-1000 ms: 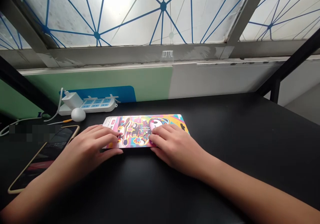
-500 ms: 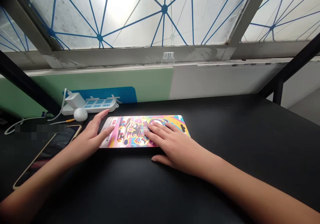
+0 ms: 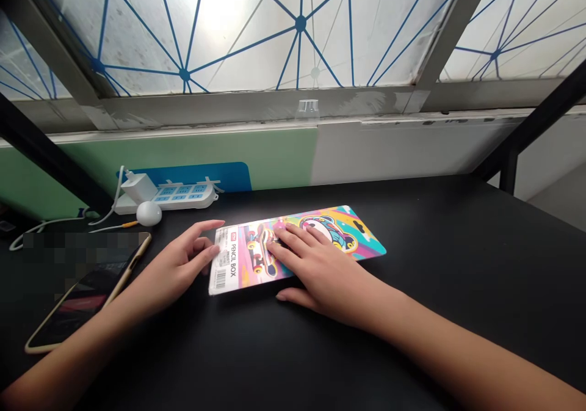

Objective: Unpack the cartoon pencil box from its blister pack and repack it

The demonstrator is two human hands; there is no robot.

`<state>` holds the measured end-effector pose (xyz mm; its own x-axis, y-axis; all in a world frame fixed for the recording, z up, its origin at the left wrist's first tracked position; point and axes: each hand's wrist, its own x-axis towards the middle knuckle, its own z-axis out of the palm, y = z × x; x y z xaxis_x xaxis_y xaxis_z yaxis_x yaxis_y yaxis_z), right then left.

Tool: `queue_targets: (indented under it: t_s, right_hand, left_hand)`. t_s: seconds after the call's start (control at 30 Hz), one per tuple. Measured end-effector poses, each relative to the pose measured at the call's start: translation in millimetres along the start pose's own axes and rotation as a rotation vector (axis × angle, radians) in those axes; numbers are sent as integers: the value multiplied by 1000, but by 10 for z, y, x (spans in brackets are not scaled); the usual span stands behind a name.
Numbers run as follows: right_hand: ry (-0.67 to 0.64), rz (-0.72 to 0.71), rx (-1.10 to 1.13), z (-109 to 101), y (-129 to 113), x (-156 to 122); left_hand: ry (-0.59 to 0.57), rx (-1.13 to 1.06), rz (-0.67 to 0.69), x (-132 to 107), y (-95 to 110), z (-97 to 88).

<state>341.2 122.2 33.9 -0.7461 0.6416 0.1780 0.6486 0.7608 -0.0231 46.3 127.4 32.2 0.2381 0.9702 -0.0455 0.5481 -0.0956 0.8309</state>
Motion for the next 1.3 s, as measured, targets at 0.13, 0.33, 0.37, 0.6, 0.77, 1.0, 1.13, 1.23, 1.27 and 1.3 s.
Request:
queue_targets:
  t_s: [0.13, 0.33, 0.37, 0.6, 0.77, 1.0, 1.13, 1.23, 1.27, 1.3]
  right_hand:
    - [17, -22, -19, 41, -25, 8]
    - [20, -21, -32, 61, -16, -3]
    - [20, -20, -29, 60, -12, -4]
    - [-2, -6, 22, 16, 56, -18]
    - [-23, 32, 4, -43, 170, -70]
    - [-16, 30, -28, -103, 303, -124]
    - [46, 20, -44, -86, 275, -122]
    - [80, 25, -50, -80, 271, -109]
    - [83, 23, -52, -82, 267, -101]
    - [82, 22, -55, -85, 256, -91]
  left_hand:
    - [-14, -148, -61, -2, 12, 56]
    - [-36, -213, -84, 6, -6, 37]
    - [-30, -212, -82, 5, -5, 38]
    - [-40, -236, -74, 7, 14, 20]
    - [-37, -215, -72, 42, -17, -54]
    - [47, 217, -63, 15, -93, -516]
    - [123, 507, -122, -48, -174, -791]
    - [107, 646, -187, -64, -256, -902]
    - [107, 689, -202, -61, -271, -906]
    - [127, 741, -200, -55, -274, -889]
